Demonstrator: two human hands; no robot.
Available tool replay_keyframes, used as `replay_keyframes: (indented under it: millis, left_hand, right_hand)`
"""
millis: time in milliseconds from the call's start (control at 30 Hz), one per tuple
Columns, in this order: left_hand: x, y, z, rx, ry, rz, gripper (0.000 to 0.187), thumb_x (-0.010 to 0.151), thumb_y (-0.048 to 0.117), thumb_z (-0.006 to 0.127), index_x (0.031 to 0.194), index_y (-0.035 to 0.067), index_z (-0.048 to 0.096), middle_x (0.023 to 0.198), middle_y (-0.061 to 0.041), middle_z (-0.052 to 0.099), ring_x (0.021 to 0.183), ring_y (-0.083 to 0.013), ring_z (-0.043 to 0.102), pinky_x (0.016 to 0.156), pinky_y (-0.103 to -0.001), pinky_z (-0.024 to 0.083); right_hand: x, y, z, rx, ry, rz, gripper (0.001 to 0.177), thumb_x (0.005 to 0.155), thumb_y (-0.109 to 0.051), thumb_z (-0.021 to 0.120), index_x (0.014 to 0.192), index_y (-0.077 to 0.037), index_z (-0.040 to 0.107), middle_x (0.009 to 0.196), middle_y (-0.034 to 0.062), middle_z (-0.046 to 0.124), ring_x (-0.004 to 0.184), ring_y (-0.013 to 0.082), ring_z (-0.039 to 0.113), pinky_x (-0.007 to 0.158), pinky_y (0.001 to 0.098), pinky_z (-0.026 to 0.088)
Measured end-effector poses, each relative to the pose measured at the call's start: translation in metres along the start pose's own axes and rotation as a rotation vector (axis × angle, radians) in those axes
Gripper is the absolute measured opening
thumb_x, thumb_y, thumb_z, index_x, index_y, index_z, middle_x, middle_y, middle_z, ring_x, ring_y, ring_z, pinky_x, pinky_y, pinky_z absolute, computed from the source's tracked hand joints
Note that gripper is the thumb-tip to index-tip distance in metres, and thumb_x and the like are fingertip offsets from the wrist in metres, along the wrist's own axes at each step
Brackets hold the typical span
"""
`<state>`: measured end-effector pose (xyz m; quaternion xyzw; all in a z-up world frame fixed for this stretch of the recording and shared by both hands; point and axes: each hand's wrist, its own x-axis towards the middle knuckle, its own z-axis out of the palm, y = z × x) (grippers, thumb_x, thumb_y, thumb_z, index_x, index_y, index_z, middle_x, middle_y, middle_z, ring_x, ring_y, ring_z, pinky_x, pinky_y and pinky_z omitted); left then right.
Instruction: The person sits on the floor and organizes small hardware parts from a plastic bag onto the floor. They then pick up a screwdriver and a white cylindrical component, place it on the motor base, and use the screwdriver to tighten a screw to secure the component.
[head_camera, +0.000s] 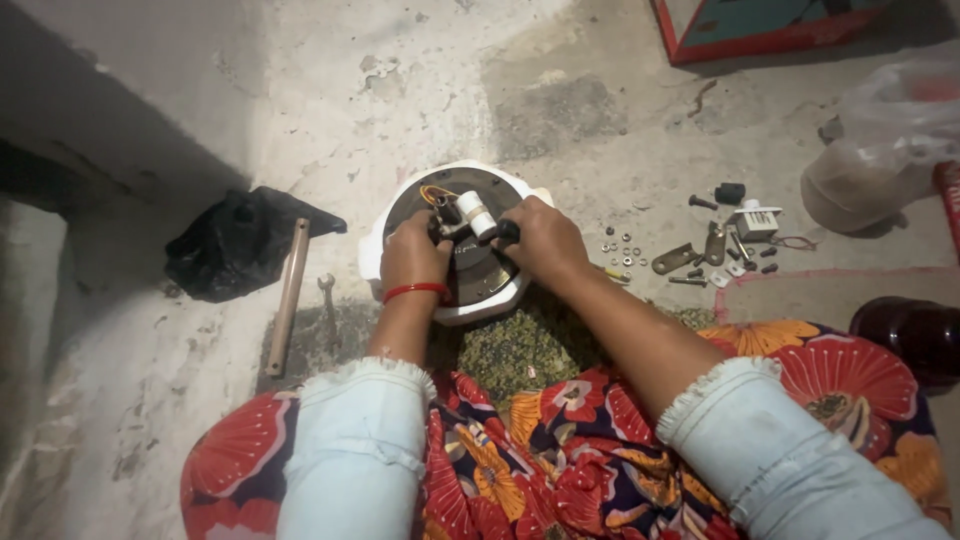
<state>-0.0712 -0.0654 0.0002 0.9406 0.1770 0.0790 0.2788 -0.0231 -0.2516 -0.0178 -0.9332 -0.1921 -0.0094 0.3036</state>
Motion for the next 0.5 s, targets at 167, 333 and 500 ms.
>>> replay_keyframes:
  millis: [167,333,500]
  left_hand:
    - [0.000,0.003,-0.001,-0.010,0.002,-0.003,0.048,0.075,0.016,0.085,0.121,0.011,0.071,0.112,-0.016,0.074,0.105,-0.0367,0.069,0.089,-0.046,0.055]
    - [-0.002,0.005,-0.003,-0.026,0.004,-0.054,0.048,0.076,0.019,0.085,0.121,0.013,0.071,0.108,-0.015,0.075,0.101,-0.0349,0.071,0.086,-0.045,0.056]
    - [-0.001,0.006,-0.005,-0.048,-0.014,-0.071,0.049,0.075,0.020,0.086,0.121,0.015,0.071,0.107,-0.014,0.075,0.099,-0.0336,0.072,0.085,-0.044,0.056]
  right_hand:
    - [0.005,-0.001,-0.002,-0.007,-0.081,0.019,0.025,0.078,-0.028,0.086,0.100,-0.017,0.079,0.105,0.0101,0.068,0.095,0.0326,0.068,0.082,0.0442,0.055]
    - [0.011,0.001,0.000,0.007,-0.053,-0.035,0.026,0.075,-0.023,0.086,0.099,-0.016,0.079,0.106,0.0106,0.068,0.097,0.0331,0.067,0.084,0.0444,0.054]
    - [0.018,0.008,0.003,0.035,-0.030,-0.106,0.025,0.074,-0.016,0.084,0.098,-0.017,0.079,0.105,0.0106,0.068,0.097,0.0334,0.067,0.083,0.0443,0.054]
